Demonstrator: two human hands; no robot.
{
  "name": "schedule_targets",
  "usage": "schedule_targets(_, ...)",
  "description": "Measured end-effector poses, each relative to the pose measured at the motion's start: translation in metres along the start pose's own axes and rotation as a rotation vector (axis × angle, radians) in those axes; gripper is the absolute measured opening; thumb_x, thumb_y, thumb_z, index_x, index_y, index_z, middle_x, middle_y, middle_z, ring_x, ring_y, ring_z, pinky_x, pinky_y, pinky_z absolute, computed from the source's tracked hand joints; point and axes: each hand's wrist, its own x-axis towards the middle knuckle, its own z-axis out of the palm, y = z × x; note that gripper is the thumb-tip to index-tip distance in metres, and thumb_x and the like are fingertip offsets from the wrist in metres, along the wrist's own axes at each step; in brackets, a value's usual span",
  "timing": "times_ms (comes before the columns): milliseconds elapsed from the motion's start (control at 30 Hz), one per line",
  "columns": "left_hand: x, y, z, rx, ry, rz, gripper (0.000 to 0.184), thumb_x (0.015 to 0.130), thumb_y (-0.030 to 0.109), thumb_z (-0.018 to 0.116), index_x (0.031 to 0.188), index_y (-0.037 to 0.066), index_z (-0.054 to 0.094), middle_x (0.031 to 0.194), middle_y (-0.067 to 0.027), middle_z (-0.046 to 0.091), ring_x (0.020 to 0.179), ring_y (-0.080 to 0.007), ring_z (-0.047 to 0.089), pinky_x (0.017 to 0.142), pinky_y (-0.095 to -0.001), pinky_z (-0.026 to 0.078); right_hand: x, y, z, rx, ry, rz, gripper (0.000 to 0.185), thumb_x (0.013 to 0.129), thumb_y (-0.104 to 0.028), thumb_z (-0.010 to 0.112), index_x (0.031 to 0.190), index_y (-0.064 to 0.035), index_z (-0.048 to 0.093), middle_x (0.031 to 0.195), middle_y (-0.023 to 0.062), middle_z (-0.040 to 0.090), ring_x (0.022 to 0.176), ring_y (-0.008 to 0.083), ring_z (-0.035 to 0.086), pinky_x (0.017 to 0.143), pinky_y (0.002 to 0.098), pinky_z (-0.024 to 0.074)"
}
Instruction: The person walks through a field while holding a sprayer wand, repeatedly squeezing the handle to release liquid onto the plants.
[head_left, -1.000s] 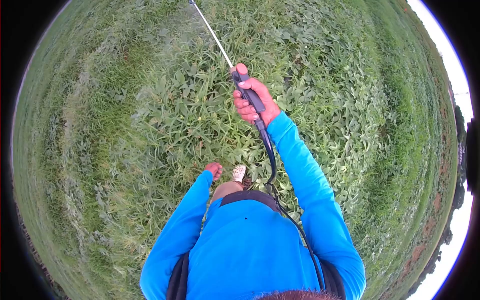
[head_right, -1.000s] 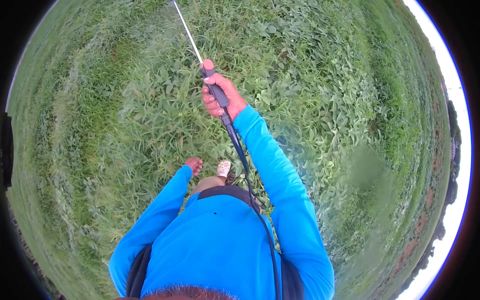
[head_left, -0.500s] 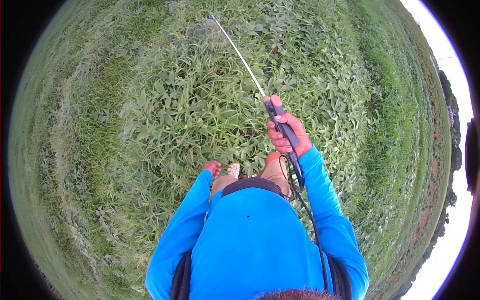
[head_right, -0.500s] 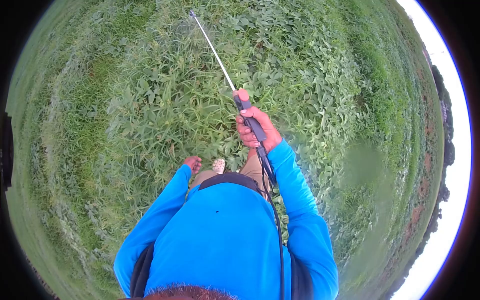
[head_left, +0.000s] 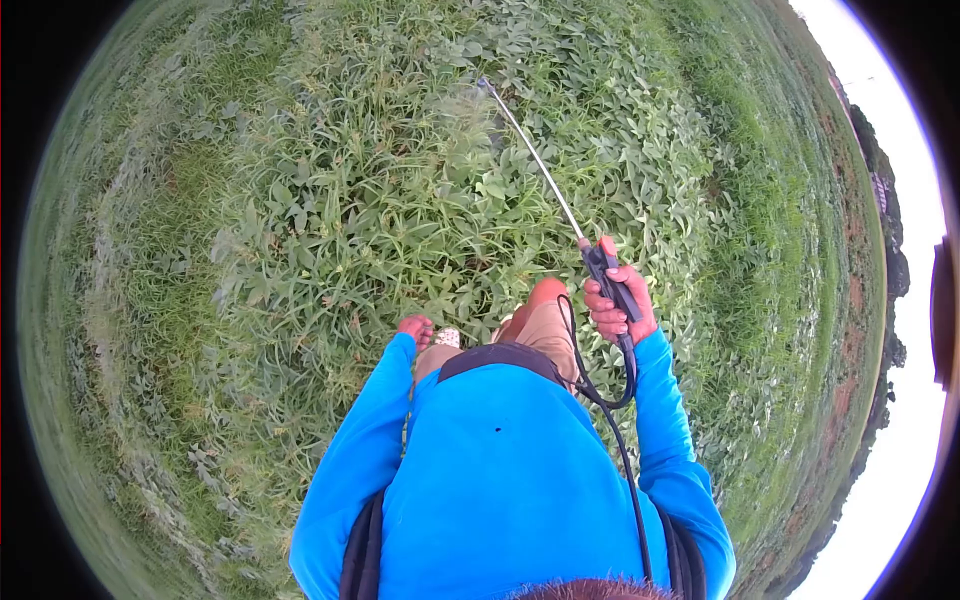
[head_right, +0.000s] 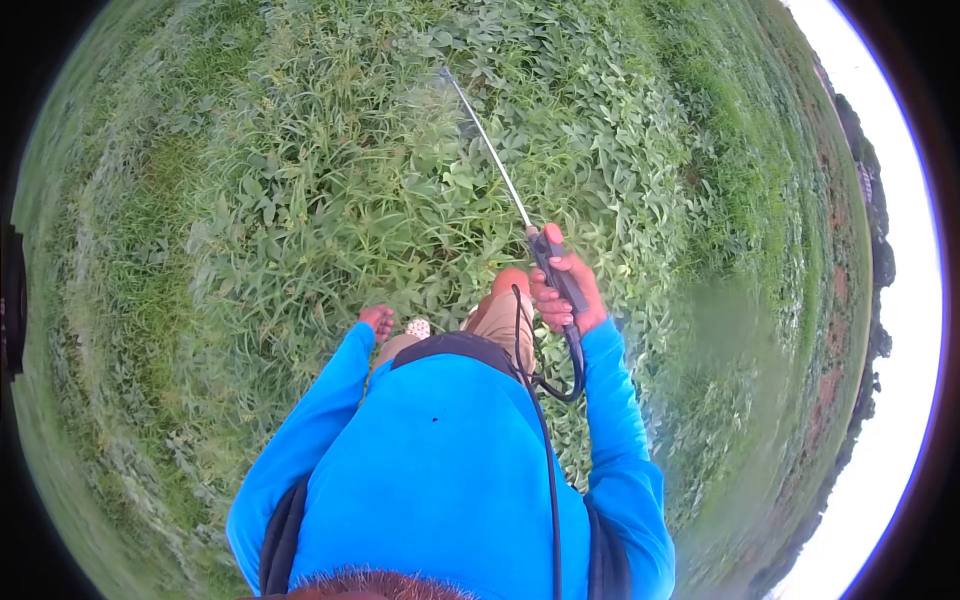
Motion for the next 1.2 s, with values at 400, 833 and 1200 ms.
schedule_targets(400, 0.028, 0.01, 0.003, -0.043, 0.116, -0.096, 0.021, 0.087, 0.033, 0.049, 0.092, 0.015, 0.057, 0.07, -0.0034, 0.059, 0.052, -0.0164, 0.052, 0.049, -0.0367, 0.045, -0.032, -0.05, -0.09, -0.079, 0.513, -0.238, 0.027, 0.085, -0.037, 0.055, 0.081, -0.0112, 0.049, 0.057, -0.0007, 0.042, 0.037, 0.0093, 0.038, 0.031, 0.0237, 0.0338)
schedule_targets(833, 0.027, 0.172, 0.133, 0.234, 0.066, 0.171, 0.024, 0.084, 0.033, 0.054, 0.096, 0.013, 0.059, 0.074, -0.0013, 0.058, 0.053, -0.0116, 0.047, 0.047, -0.028, 0.04, 0.032, -0.218, -0.125, -0.087, 0.309, -0.389, 0.029, 0.082, -0.04, 0.059, 0.079, -0.013, 0.047, 0.058, -0.002, 0.04, 0.038, 0.0075, 0.034, 0.031, 0.0218, 0.0302)
schedule_targets(1200, 0.027, 0.134, 0.066, -0.037, 0.106, -0.027, 0.021, 0.086, 0.032, 0.051, 0.096, 0.015, 0.057, 0.071, -0.0019, 0.06, 0.051, -0.0141, 0.052, 0.048, -0.033, 0.045, 0.087, -0.215, -0.072, 0.185, -0.238, 0.033, 0.032, 0.083, -0.036, 0.055, 0.084, -0.0041, 0.049, 0.062, 0.004, 0.045, 0.037, 0.0112, 0.039, 0.031, 0.0249, 0.0353)
